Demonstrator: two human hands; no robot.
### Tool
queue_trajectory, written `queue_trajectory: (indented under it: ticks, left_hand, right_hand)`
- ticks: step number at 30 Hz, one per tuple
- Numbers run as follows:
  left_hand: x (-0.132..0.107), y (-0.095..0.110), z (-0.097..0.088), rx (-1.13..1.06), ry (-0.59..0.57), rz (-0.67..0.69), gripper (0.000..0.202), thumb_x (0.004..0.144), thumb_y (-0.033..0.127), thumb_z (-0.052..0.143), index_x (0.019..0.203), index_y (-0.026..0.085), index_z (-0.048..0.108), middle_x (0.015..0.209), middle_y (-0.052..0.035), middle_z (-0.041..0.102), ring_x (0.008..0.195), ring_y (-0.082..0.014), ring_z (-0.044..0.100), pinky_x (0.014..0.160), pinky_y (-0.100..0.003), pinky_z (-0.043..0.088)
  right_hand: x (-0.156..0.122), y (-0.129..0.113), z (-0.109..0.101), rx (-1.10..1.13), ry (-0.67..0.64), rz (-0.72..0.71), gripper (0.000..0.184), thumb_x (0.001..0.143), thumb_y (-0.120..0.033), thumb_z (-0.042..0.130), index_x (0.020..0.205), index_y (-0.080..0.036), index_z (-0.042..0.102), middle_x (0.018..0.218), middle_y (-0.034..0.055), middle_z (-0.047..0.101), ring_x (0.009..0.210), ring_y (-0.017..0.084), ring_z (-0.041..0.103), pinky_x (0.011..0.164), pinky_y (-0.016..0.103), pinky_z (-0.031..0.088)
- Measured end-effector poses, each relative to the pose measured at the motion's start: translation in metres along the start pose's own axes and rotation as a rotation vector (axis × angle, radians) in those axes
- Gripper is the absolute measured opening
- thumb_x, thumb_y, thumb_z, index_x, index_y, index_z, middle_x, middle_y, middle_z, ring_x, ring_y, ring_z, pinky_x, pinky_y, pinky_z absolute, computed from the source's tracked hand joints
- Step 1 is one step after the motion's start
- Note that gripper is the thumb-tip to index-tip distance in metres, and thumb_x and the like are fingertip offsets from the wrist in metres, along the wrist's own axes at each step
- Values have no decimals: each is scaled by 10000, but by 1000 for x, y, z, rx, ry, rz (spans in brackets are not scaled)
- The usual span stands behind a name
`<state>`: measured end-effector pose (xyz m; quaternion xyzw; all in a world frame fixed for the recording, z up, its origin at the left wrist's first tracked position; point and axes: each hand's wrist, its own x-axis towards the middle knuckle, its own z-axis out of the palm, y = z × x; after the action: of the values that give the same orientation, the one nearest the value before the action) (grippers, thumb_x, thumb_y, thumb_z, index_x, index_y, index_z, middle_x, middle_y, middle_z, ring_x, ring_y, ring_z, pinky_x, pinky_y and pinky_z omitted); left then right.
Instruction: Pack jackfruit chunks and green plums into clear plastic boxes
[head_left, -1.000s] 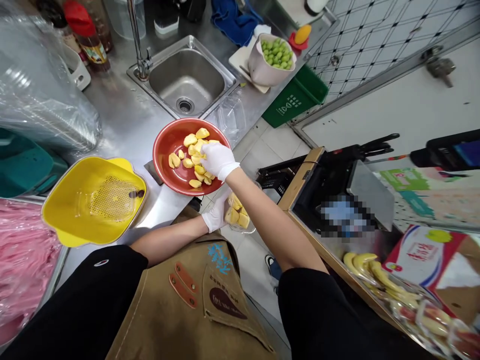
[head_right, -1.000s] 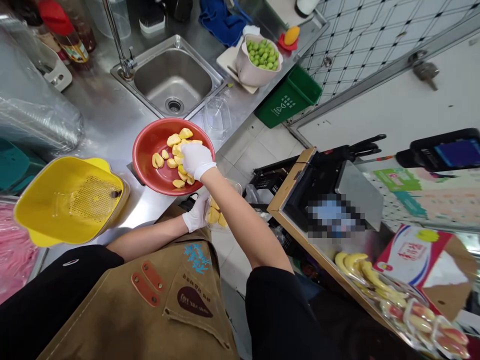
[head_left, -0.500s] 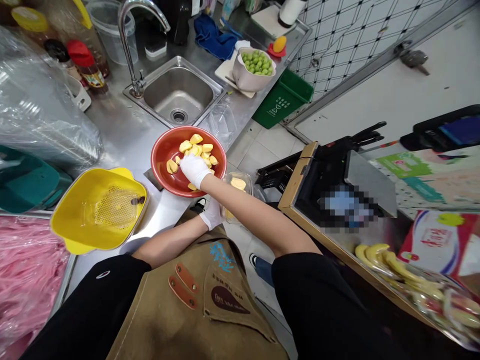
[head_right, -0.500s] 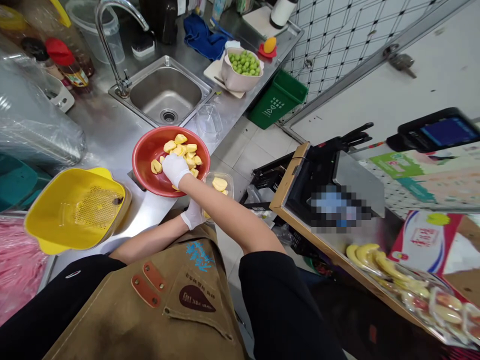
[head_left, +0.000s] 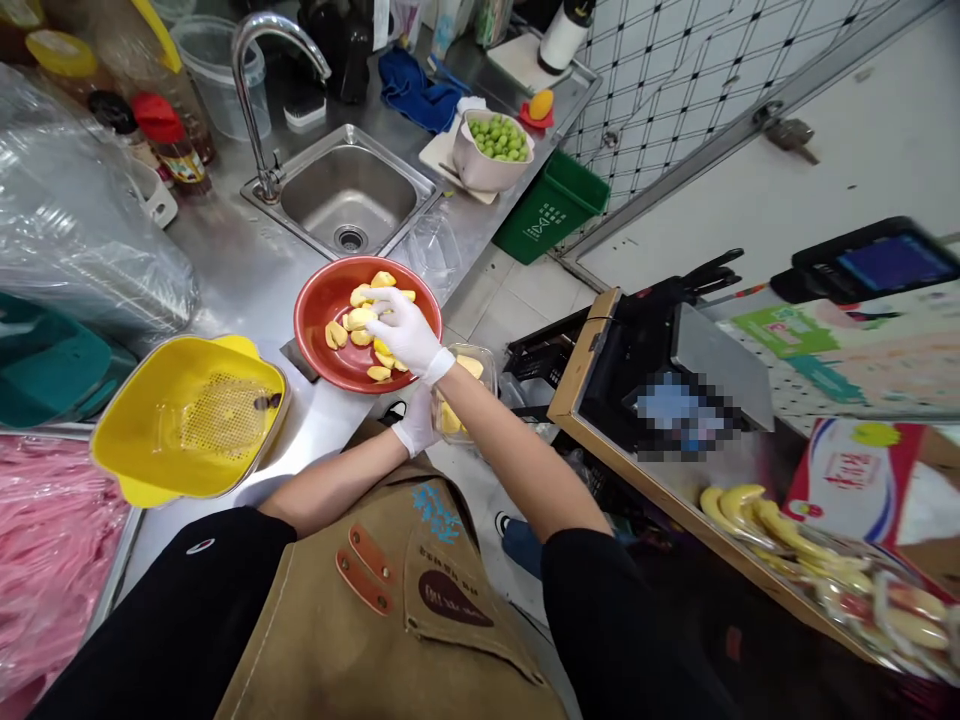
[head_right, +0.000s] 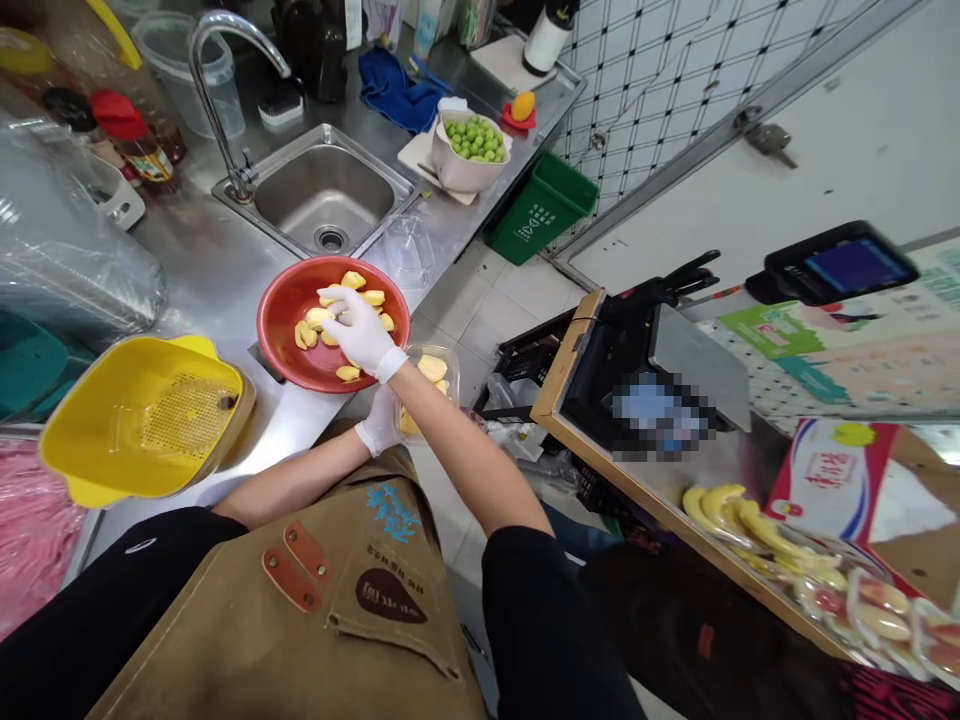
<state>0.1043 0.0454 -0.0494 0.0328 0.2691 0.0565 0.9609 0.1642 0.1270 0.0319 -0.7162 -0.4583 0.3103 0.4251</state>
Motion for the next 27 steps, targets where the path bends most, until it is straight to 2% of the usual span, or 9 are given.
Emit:
queue_trajectory:
  ticks: [3,5,9,12,16,18,21,24,27]
  left_hand:
    - [-2,2,4,-20,16,12,529,1147,451,338,1149,185,796,1103,-114,847,1276,-313,750,1246,-436,505]
    - [-3,4,6,-39,32,10,535,1154,466,323,1175,194,783,1166,-113,842,1236,-287,766,1242,-453,515]
    - [-4,6,8,-89,-3,83,471,1143,433,398,1350,190,743,1242,-80,834,1356,-298,730,1244,-468,524]
    - [-8,9,7,-96,-61,115,517,1126,484,458,1490,192,681,1368,-97,808,1461,-308,667,1264,-474,513]
    - [-15,13,9,-36,-58,104,575,1137,550,439,1518,187,672,1485,-108,759,1530,-327,605,1293,-461,487]
    - [-17,13,11,-11,-42,82,600,1138,572,434,1530,180,664,1490,-113,756,1540,-338,594,1304,-474,478]
    - [-18,11,14,3,-22,70,613,1149,573,407,1558,182,642,1492,-116,754,1547,-321,589,1312,-470,472]
    - [-18,7,14,-5,17,121,579,1167,506,388,1566,164,631,1481,-113,759,1552,-291,586,1309,-426,470]
    - [-18,6,13,-8,38,155,546,1167,463,405,1566,166,634,1444,-106,777,1531,-282,608,1289,-407,488]
  right_hand:
    - [-16,0,-13,387,63,129,447,1079,-365,480,1495,-206,518,1463,150,678,1226,212,726,1002,394,667]
    - [-28,2,-24,520,106,152,452,1086,-456,472,1458,-214,560,1481,154,684,1250,226,735,1002,403,680]
    - [-56,13,-51,614,265,125,462,1031,-606,562,1300,-243,657,1373,120,753,1244,232,745,1010,407,683]
    - [-82,27,-69,671,402,97,499,940,-683,694,1219,-269,690,1288,82,780,1175,223,759,994,409,684]
    - [-116,39,-75,695,562,85,535,781,-650,909,1126,-286,722,1162,42,802,1077,223,765,933,396,682]
    - [-127,41,-68,631,636,83,523,744,-590,956,1088,-270,725,1104,37,804,1013,218,764,919,400,672]
    - [-133,41,-54,383,703,102,429,794,-522,905,1059,-235,726,1070,46,799,945,216,764,933,425,653]
    - [-133,39,-41,45,709,133,269,889,-436,784,1039,-217,735,1088,70,795,958,238,762,951,437,632]
    - [-130,37,-35,-270,654,136,167,957,-330,683,1045,-206,752,1128,108,793,1058,277,729,1012,451,593]
